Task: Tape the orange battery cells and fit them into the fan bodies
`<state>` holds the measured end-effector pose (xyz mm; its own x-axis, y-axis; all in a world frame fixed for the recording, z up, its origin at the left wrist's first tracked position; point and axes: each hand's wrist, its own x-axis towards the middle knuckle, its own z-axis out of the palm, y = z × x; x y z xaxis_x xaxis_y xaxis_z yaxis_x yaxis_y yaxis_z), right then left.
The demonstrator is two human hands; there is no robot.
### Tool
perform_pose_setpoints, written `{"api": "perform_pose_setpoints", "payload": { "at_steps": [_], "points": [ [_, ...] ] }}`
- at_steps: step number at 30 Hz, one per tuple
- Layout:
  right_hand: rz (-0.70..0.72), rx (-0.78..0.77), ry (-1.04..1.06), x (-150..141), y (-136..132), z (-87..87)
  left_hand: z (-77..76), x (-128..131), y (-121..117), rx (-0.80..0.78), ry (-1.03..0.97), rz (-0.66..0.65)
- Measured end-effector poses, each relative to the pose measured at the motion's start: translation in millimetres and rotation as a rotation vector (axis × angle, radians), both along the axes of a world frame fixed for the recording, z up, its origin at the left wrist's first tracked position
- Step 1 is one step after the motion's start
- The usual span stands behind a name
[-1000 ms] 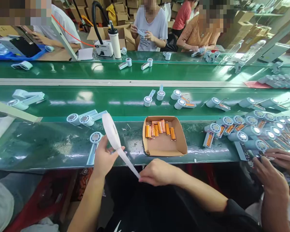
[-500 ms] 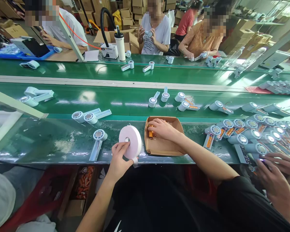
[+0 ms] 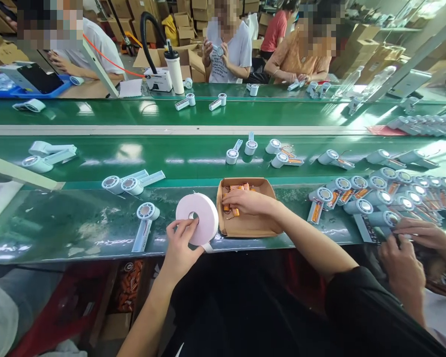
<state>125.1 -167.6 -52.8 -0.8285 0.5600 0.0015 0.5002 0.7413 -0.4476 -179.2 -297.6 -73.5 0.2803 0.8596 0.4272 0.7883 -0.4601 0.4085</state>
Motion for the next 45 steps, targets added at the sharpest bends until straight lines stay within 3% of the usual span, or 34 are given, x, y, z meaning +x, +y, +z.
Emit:
{"api": "perform_pose_setpoints", "payload": {
  "at_steps": [4, 7, 12, 16, 20, 25, 28, 32, 38, 41, 45],
  "points": [
    [-0.039, 0.082, -0.124, 14, -7, -0.8, -3.2, 2, -3, -0.030, 0.001, 0.010],
    [-0.115, 0.049, -0.057, 21, -15, 2.0, -3.3, 4, -5, -0.020, 0.008, -0.001],
    [-0.491, -0.309, 0.389, 23, -45, 23.9, 6.2, 8, -7, 0.079, 0.058, -0.019],
    [-0.591, -0.549, 0.573, 10, -76, 47.6, 17.2, 12, -9, 0.140, 0.150, -0.054],
    [-0.624, -0.419, 0.429, -1, -83, 66.9, 27.4, 13, -10, 0.176, 0.258, -0.129],
    [-0.479, -0.337, 0.057, -4, -69, 79.2, 40.2, 9, -10, 0.225, 0.338, -0.217],
    [-0.427, -0.378, 0.029, -6, -67, 77.6, 47.9, 4, -7, 0.231, 0.367, -0.247],
    [-0.373, -0.502, 0.173, -5, -71, 69.5, 56.9, -2, -3, 0.221, 0.412, -0.275],
    [-0.427, -0.664, 0.284, -2, -67, 60.5, 71.4, -6, 5, 0.233, 0.453, -0.377],
    [-0.526, -0.801, 0.631, -16, -69, 50.8, 71.8, 2, 4, 0.249, 0.414, -0.302],
    [-0.827, -0.857, 1.194, -40, -86, 29.4, 53.7, 13, -2, 0.248, 0.291, -0.102]
  ]
}}
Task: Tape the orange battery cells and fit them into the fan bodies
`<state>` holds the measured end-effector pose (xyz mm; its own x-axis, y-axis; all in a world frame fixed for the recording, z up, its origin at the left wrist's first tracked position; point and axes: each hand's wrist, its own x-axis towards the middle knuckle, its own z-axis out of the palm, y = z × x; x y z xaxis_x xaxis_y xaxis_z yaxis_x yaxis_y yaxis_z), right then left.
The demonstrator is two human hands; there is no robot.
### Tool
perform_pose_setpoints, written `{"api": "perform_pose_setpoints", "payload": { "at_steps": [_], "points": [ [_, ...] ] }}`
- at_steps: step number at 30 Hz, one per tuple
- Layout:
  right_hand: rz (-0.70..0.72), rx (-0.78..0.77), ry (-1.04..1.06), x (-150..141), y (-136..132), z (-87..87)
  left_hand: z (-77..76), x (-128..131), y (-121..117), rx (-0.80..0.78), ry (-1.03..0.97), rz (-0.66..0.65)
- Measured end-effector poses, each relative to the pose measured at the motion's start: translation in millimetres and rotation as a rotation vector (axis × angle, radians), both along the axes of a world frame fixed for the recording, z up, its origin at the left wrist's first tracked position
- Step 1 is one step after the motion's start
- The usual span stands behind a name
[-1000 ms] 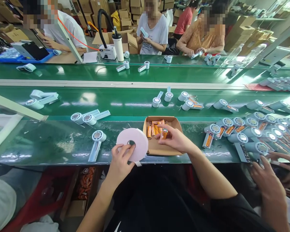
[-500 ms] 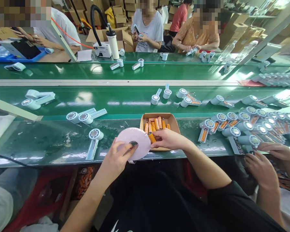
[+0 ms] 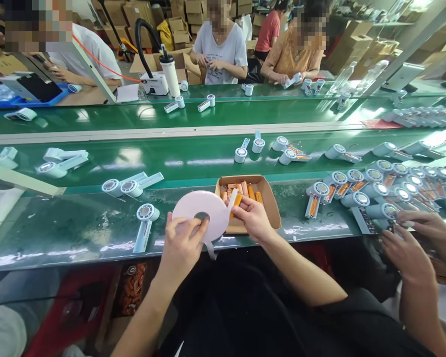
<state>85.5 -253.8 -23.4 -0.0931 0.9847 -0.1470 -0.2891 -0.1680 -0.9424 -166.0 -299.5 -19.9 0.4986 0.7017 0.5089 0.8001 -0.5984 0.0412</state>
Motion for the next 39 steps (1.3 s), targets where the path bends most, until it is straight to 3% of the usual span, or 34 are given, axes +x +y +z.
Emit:
{"api": "perform_pose_setpoints", "payload": {
  "at_steps": [4, 7, 9, 11, 13, 15, 18, 20, 21, 23, 25, 26, 29, 32, 35, 37, 39],
  "points": [
    [-0.081, -0.056, 0.106, -15, -19, -14.6, -18.4, 7, -4, -0.053, -0.039, 0.012],
    [-0.169, -0.025, 0.165, -9, -13, -12.5, -19.0, 20, -15, -0.082, -0.098, 0.000],
    [-0.297, 0.077, 0.156, 19, 9, -0.9, -17.6, 29, -26, -0.162, -0.098, -0.156],
    [-0.516, 0.278, 0.117, 66, 38, 17.9, -20.9, 27, -31, -0.258, -0.081, -0.312],
    [-0.722, 0.455, 0.127, 120, 58, 36.9, -31.4, 5, -24, -0.280, -0.085, -0.243],
    [-0.779, 0.494, 0.130, 161, 57, 45.5, -47.1, -32, -4, -0.236, -0.087, -0.012],
    [-0.682, 0.307, 0.127, 178, 22, 26.2, -67.8, -82, 29, -0.281, -0.093, 0.137],
    [-0.578, 0.105, 0.161, 168, -9, -1.7, -69.6, -88, 48, -0.317, -0.156, 0.139],
    [-0.526, 0.024, 0.192, 161, -22, -16.3, -64.9, -78, 58, -0.327, -0.194, 0.114],
    [-0.411, -0.077, 0.269, 149, -41, -40.2, -43.7, -35, 88, -0.371, -0.233, 0.018],
    [-0.293, -0.105, 0.340, 142, -50, -52.5, -12.0, 38, 135, -0.455, -0.179, -0.080],
    [-0.249, -0.097, 0.369, 140, -51, -54.1, 4.7, 82, 164, -0.509, -0.098, -0.113],
    [-0.147, -0.039, 0.421, 138, -46, -46.1, 44.7, 220, 253, -0.559, 0.206, -0.042],
    [-0.065, 0.015, 0.430, 138, -45, -35.7, 59.0, 329, 314, -0.549, 0.293, 0.001],
    [-0.056, 0.045, 0.449, 143, -58, -38.8, 51.7, 382, 337, -0.590, 0.387, -0.001],
    [-0.074, 0.043, 0.479, 149, -73, -48.2, 42.1, 387, 338, -0.617, 0.437, -0.040],
    [-0.046, 0.022, 0.506, 157, -89, -59.0, 33.8, 369, 332, -0.623, 0.461, -0.104]
  ]
}}
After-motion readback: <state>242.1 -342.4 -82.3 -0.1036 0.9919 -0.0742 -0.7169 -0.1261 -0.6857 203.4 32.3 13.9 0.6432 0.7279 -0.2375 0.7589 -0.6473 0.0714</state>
